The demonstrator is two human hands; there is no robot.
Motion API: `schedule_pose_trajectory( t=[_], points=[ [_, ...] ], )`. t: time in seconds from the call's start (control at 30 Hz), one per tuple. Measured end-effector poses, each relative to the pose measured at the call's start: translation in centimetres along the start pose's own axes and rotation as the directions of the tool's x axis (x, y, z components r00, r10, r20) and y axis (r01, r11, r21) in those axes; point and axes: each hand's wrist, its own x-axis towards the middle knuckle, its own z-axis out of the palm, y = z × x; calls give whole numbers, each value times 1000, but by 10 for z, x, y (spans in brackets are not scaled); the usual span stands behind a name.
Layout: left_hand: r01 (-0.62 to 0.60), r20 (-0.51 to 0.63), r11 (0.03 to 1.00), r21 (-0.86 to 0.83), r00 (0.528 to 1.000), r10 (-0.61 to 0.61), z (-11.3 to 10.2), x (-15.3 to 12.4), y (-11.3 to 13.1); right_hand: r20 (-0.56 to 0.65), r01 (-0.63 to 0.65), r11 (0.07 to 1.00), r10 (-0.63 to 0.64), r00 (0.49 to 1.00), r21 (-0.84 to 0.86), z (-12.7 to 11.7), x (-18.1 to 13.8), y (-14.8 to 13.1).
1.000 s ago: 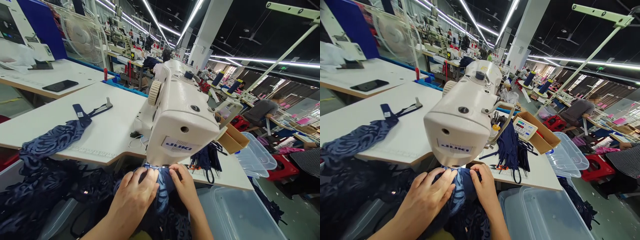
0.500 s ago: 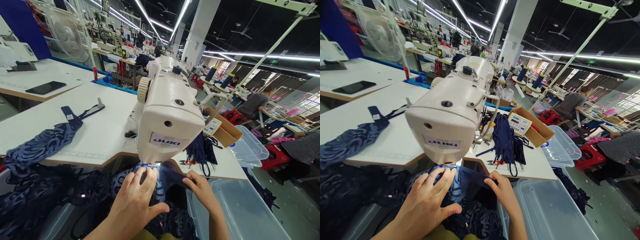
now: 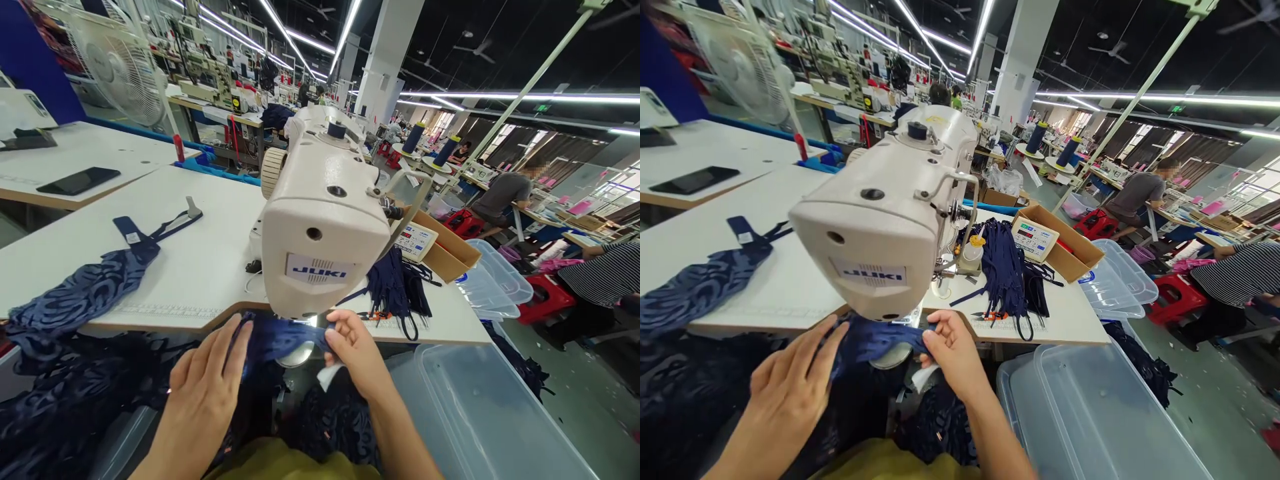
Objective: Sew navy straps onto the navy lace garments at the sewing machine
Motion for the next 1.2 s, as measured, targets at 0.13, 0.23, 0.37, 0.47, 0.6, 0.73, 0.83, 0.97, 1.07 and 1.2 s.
schedule_pose_trajectory(
  t=[0.13,0.23,0.37,0.47,0.6,0.73,0.83,0.97,1.07,1.2],
  points=[
    [-275,-85,953,-125,960,265,12,6,9,-40,133,928,-156,987,-348,20,7,0],
    [-364,-75,915,-175,931,357,15,12,19,12,221,848,-246,969,-482,17,7,-1],
    [-289,-56,915,-282,957,285,12,16,17,132,320,802,-295,946,-504,5,0,-3],
    [-319,-76,894,-315,947,311,12,14,14,193,394,745,-346,918,-539,-1,-4,1],
    [-232,-43,934,-272,972,229,16,9,18,198,432,708,-391,899,-559,-2,2,5],
    [-173,-60,965,-199,985,164,23,5,21,260,454,679,-375,890,-577,1,12,-2],
    [-145,-87,977,-159,987,132,25,4,21,282,459,673,-363,888,-579,4,18,-9],
    [-121,-70,978,-168,991,110,24,3,22,271,451,663,-362,892,-598,8,21,-10],
    [-105,-63,978,-180,993,95,25,3,23,252,443,656,-369,895,-612,8,22,-8],
    [-129,-56,981,-147,991,122,25,4,24,241,439,655,-373,896,-616,8,23,-6]
  ],
)
